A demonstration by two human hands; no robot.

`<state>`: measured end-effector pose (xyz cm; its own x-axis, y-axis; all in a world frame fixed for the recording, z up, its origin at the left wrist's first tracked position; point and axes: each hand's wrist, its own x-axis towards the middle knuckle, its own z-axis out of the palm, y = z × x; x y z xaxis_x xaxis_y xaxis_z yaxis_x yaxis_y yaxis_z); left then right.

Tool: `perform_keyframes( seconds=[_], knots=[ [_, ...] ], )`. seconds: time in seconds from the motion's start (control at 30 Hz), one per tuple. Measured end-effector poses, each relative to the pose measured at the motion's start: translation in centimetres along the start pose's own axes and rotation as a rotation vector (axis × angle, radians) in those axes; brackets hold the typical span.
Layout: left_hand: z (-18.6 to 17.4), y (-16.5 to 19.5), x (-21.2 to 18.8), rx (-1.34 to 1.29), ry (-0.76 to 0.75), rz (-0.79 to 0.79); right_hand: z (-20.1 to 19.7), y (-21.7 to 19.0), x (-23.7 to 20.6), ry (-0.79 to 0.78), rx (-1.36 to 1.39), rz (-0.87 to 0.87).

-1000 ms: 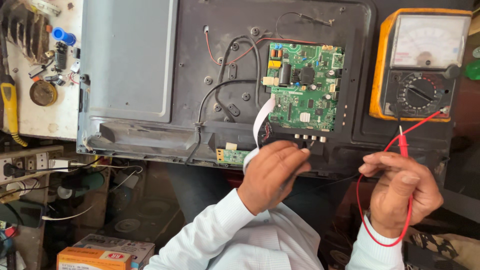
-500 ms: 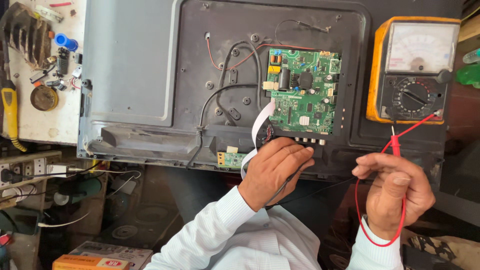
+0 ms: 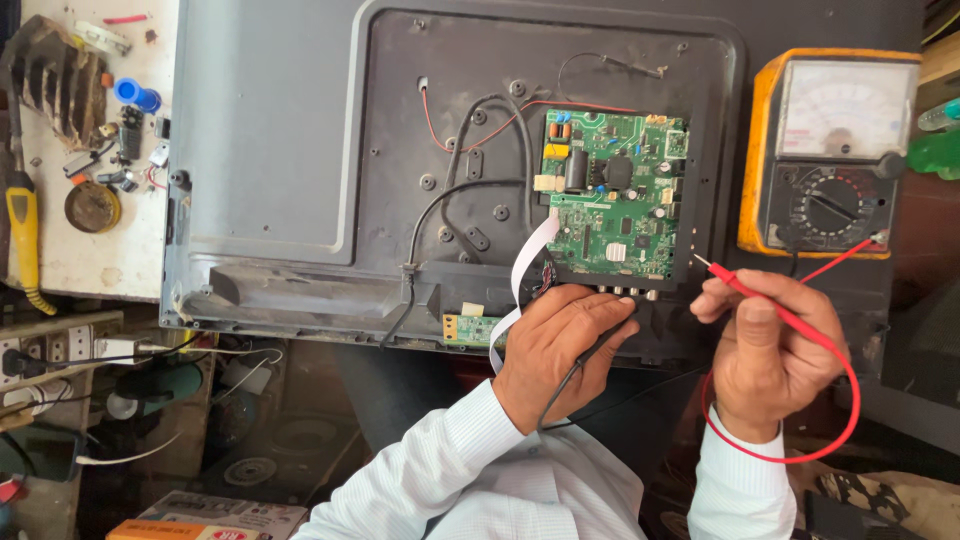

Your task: The person uses a multimeter to test points on a circuit board inside a disassembled television. They connect and disconnect a ribbon cable between the main board and a smaller board, then continue probing various components with the multimeter probes.

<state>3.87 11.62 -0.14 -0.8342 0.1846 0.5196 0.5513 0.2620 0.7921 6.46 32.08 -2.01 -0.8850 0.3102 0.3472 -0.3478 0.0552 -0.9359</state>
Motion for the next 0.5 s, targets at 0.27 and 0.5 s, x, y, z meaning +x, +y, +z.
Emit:
perform_keyframes(
  seconds=[0.27, 0.5],
  knots=[
    [0.2, 0.6, 0.3, -0.02, 0.02, -0.055, 2.5, -0.2, 3.1, -0.073, -0.088, -0.129],
    [0.3, 0.7, 0.3, -0.021, 0.023, -0.057, 3.3, 0.2, 6.3, -0.116, -0.09, -0.165]
  ],
)
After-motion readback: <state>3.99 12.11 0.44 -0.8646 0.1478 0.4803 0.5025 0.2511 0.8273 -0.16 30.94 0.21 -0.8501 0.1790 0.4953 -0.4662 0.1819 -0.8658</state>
